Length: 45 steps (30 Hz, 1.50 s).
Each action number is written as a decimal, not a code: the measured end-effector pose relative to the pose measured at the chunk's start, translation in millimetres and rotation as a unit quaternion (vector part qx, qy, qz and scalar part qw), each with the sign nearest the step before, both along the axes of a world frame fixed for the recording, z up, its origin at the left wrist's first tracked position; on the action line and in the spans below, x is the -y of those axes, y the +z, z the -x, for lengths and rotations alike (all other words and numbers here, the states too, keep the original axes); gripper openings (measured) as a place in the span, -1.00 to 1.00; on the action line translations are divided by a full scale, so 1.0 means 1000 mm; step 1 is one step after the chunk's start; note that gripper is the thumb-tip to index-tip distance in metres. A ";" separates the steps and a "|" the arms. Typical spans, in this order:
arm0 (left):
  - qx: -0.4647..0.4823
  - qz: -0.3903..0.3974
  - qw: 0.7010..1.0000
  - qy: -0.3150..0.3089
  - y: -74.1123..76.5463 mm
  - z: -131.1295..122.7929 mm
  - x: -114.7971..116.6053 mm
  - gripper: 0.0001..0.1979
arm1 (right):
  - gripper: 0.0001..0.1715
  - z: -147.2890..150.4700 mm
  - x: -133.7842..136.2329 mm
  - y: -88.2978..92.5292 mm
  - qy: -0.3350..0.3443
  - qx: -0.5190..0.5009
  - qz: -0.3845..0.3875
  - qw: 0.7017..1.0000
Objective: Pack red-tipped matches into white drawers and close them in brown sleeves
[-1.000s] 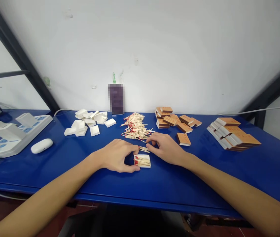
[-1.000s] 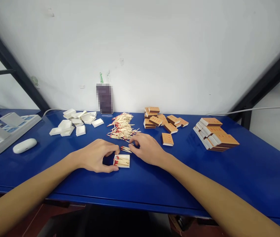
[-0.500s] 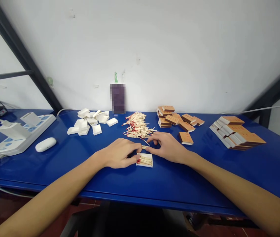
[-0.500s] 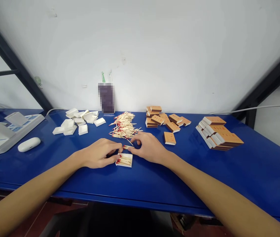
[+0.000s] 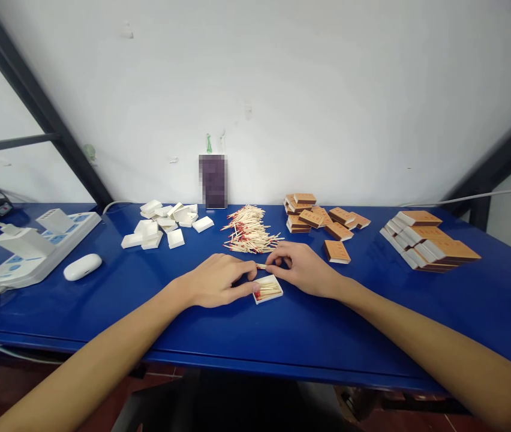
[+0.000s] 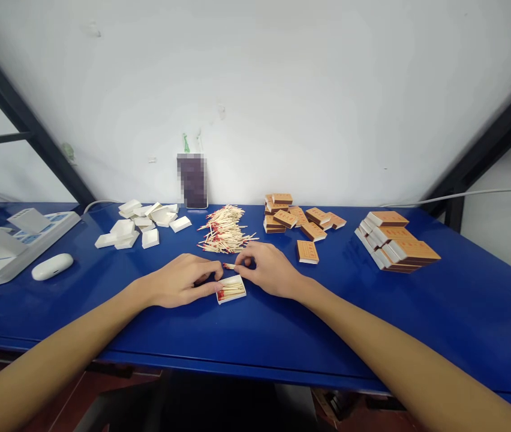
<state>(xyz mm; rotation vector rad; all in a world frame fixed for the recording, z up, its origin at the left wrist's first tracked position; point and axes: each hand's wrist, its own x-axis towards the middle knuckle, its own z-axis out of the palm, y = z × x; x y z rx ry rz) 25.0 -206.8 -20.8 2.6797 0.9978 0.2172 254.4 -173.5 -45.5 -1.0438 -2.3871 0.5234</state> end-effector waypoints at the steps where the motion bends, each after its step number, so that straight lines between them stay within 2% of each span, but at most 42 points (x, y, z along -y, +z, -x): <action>1: 0.002 -0.001 1.000 0.001 0.000 0.000 0.000 -0.69 | -0.85 0.000 0.000 0.000 -0.001 0.000 -0.004 1.000; 3: 0.012 -0.015 1.000 0.005 0.000 0.000 0.002 -0.69 | -0.84 0.000 0.000 0.000 -0.002 -0.001 -0.011 1.000; 8: 0.065 -0.076 0.995 -0.017 -0.003 -0.003 0.005 -0.51 | -0.81 -0.001 -0.002 0.000 0.010 0.010 -0.037 0.999; 12: 0.067 -0.099 0.992 -0.030 -0.007 -0.004 0.006 -0.63 | -0.77 -0.004 -0.003 0.000 0.023 0.012 -0.054 0.998; 17: 0.071 -0.078 0.994 -0.035 -0.007 -0.002 0.005 -0.77 | -0.78 -0.009 -0.004 0.003 0.047 0.040 -0.042 0.997; 25: 0.077 -0.069 0.994 -0.039 -0.004 0.000 0.004 -0.78 | -0.80 -0.009 -0.006 0.002 0.054 0.034 -0.041 0.997; 31: 0.080 -0.053 0.994 -0.045 -0.006 0.002 0.001 -0.76 | -0.88 -0.007 -0.005 0.002 0.047 0.043 -0.005 0.998; 37: 0.081 -0.057 0.995 -0.010 -0.009 0.004 0.000 -0.71 | -0.92 -0.009 -0.006 -0.002 0.051 0.079 -0.018 0.995; 45: 0.121 -0.037 0.992 -0.026 -0.011 0.005 -0.002 -0.79 | -0.88 -0.011 -0.005 -0.004 0.044 0.090 -0.030 0.995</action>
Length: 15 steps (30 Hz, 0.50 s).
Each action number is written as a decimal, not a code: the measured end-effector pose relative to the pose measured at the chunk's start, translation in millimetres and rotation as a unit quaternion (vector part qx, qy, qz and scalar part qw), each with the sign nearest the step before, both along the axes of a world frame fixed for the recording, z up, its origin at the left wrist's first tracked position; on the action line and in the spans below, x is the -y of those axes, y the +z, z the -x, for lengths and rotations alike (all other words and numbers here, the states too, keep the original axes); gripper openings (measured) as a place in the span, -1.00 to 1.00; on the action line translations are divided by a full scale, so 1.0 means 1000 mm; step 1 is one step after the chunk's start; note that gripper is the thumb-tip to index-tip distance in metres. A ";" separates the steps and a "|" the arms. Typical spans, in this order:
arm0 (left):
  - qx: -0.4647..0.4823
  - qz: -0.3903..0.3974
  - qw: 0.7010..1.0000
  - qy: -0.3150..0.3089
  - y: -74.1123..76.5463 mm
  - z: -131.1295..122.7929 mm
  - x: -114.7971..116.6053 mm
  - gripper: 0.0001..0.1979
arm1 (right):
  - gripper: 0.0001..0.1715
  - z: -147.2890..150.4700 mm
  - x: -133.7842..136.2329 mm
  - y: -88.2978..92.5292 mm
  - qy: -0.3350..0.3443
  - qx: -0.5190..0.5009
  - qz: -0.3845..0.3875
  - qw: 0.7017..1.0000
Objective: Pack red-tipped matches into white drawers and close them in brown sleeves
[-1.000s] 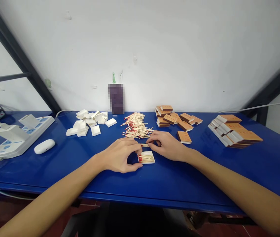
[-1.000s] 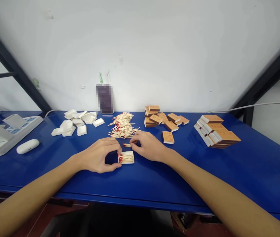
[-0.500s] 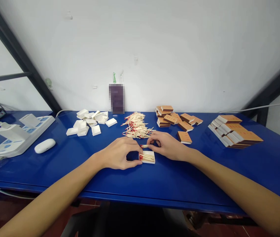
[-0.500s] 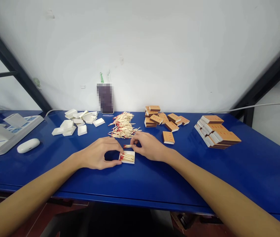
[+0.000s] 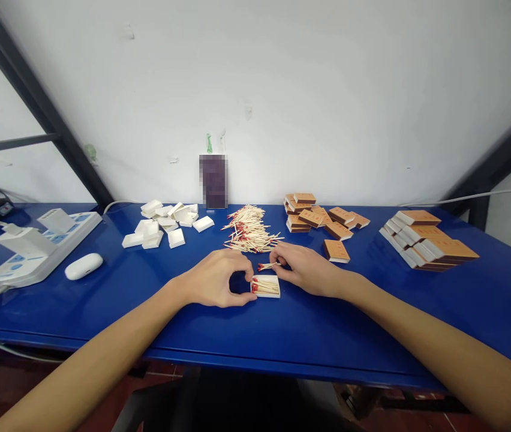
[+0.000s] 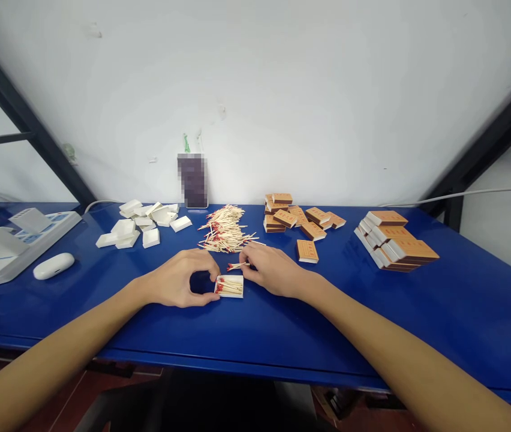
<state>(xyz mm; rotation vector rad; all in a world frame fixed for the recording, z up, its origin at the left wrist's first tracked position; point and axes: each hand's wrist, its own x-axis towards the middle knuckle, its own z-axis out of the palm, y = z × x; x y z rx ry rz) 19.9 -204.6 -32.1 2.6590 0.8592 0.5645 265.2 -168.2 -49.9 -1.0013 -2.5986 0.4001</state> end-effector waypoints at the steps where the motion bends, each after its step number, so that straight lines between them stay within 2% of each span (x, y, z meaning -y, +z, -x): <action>1: 0.003 0.001 1.000 -0.001 0.000 0.000 0.000 -0.79 | -0.89 0.000 0.000 0.000 -0.003 -0.004 -0.002 1.000; 5: 0.005 0.000 1.000 -0.007 0.001 0.000 0.000 -0.79 | -0.88 -0.001 0.000 0.007 -0.018 -0.040 0.006 0.999; 9: -0.009 0.004 1.000 -0.012 0.003 0.000 0.000 -0.81 | -0.82 0.000 0.007 0.018 0.006 -0.078 0.054 0.996; 15: -0.035 -0.011 0.999 -0.016 0.003 0.000 0.001 -0.80 | -0.88 0.007 0.020 0.022 0.039 -0.054 0.100 0.993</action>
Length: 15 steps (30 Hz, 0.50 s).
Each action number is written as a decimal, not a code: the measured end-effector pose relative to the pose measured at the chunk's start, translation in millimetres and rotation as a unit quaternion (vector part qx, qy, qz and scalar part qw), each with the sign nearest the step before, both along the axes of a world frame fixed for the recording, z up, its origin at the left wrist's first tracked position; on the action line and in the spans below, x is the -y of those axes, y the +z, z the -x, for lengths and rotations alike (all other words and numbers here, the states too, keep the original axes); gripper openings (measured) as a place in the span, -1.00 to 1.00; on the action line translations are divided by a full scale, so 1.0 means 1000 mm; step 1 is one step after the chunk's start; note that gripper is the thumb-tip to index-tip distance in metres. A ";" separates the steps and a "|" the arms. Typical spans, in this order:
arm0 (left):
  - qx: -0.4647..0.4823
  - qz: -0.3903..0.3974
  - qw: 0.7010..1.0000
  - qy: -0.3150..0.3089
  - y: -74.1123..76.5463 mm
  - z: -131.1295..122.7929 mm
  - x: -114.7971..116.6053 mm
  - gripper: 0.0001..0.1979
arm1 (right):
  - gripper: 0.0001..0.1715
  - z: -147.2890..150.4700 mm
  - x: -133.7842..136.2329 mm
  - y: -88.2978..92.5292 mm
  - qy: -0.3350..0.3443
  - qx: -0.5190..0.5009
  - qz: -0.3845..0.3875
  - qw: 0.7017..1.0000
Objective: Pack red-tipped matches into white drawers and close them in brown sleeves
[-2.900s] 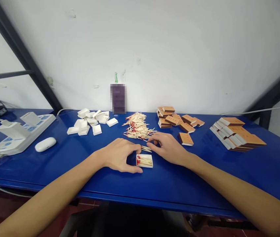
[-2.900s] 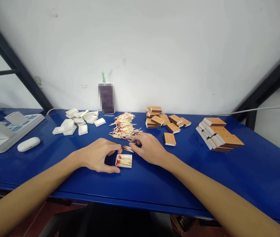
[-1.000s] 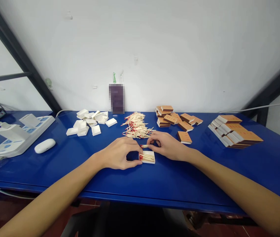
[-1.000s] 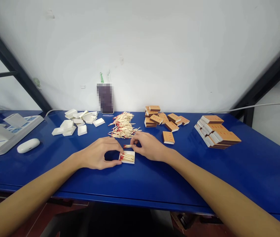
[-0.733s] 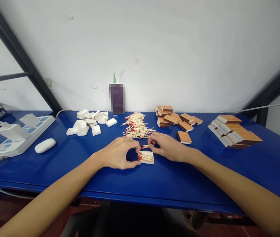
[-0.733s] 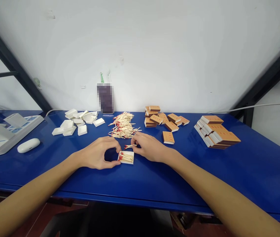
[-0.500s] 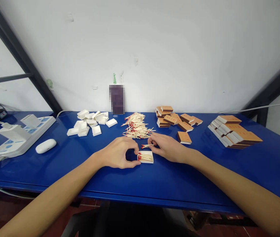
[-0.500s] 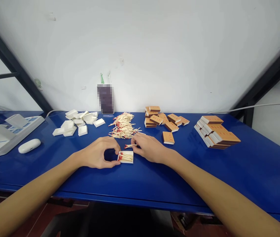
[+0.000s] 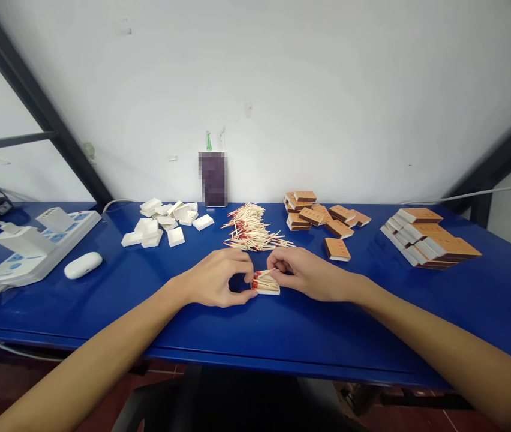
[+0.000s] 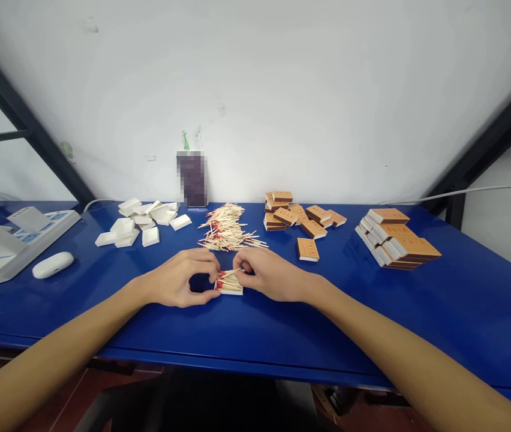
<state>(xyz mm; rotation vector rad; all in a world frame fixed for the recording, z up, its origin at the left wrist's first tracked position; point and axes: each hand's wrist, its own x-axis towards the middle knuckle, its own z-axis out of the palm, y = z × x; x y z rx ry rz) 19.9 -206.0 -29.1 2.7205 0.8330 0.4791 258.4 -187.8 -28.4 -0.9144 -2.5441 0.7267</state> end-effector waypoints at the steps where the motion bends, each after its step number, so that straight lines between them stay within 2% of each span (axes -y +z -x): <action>1: -0.005 -0.002 1.000 0.002 0.000 0.000 0.000 -0.80 | -0.89 0.001 0.001 -0.001 0.001 0.004 0.000 1.000; 8: -0.006 -0.017 0.999 0.028 -0.002 -0.001 0.000 -0.76 | -0.98 0.005 0.007 -0.007 -0.024 0.011 -0.026 0.999; 15: -0.007 -0.013 0.999 0.034 0.000 0.000 0.001 -0.73 | -0.95 0.004 0.009 -0.007 -0.035 0.036 -0.070 0.996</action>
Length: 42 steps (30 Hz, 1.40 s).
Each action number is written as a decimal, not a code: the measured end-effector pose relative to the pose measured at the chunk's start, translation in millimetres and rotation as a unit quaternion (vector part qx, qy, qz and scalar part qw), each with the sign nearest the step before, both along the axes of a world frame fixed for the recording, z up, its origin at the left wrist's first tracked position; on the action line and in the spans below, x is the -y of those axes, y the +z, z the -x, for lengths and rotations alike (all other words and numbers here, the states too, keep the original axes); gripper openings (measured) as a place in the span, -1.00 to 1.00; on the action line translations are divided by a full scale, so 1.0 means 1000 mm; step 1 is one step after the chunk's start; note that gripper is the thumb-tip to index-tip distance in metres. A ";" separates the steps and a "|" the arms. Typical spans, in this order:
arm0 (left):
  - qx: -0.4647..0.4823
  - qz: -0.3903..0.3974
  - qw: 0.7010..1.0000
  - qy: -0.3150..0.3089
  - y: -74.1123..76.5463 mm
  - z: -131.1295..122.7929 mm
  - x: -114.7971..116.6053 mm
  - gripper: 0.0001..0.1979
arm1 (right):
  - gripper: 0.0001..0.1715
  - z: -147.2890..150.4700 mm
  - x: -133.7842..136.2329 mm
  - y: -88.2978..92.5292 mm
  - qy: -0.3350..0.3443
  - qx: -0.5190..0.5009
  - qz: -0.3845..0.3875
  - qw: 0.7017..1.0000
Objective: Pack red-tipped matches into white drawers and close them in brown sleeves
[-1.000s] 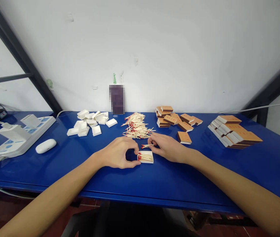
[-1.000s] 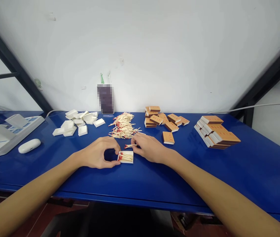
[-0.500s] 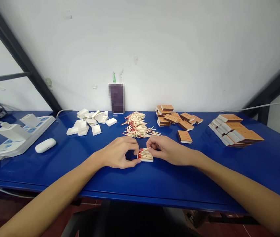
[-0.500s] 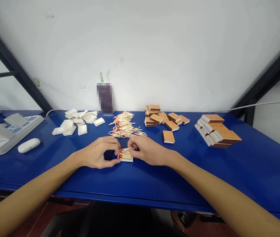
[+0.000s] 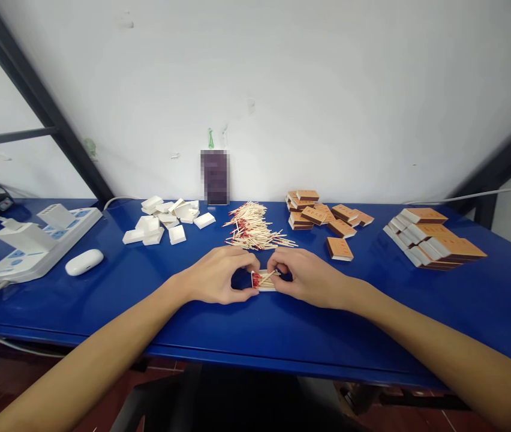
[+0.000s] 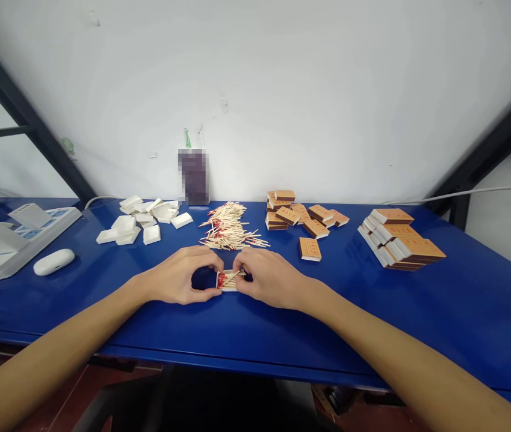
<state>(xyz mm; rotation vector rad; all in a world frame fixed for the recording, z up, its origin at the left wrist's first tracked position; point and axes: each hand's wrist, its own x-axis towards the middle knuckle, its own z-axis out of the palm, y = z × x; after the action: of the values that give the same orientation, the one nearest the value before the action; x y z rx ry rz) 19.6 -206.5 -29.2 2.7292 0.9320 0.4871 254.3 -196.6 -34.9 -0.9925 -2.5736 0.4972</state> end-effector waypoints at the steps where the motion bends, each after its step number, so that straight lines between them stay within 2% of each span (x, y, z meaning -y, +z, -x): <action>1: 0.002 0.000 1.000 -0.002 0.000 0.000 0.000 -0.73 | -0.93 0.000 0.000 0.001 0.005 -0.001 -0.004 1.000; 7: 0.006 -0.002 1.000 -0.018 0.000 0.000 -0.001 -0.78 | -0.96 -0.001 0.001 0.002 0.037 -0.015 -0.023 0.999; 11: 0.003 -0.010 1.000 -0.019 0.000 0.000 -0.001 -0.78 | -0.90 0.000 -0.002 -0.002 0.046 -0.035 -0.025 0.998; 16: -0.002 -0.014 1.000 -0.002 0.000 0.000 -0.001 -0.71 | -0.85 0.002 -0.001 -0.002 0.042 -0.058 -0.014 0.997; 21: 0.001 -0.009 1.000 -0.021 0.001 0.000 -0.001 -0.77 | -0.89 0.001 0.000 -0.002 0.038 -0.080 -0.021 0.996; 28: 0.005 -0.016 1.000 -0.019 0.001 0.000 -0.001 -0.74 | -0.89 0.002 -0.002 -0.005 0.041 -0.094 -0.026 0.994; 36: 0.012 -0.025 0.999 -0.023 -0.001 -0.001 -0.001 -0.72 | -0.85 0.004 -0.004 -0.011 -0.002 -0.077 -0.039 0.996; 42: 0.005 -0.016 1.000 0.001 -0.001 0.001 -0.003 -0.72 | -0.83 0.003 -0.003 -0.008 0.018 -0.098 -0.062 0.993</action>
<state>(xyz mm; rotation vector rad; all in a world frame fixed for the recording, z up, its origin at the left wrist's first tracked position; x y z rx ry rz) 18.5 -203.8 -29.9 2.7533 0.9318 0.5191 251.3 -193.3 -42.6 -0.8133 -2.4175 0.4168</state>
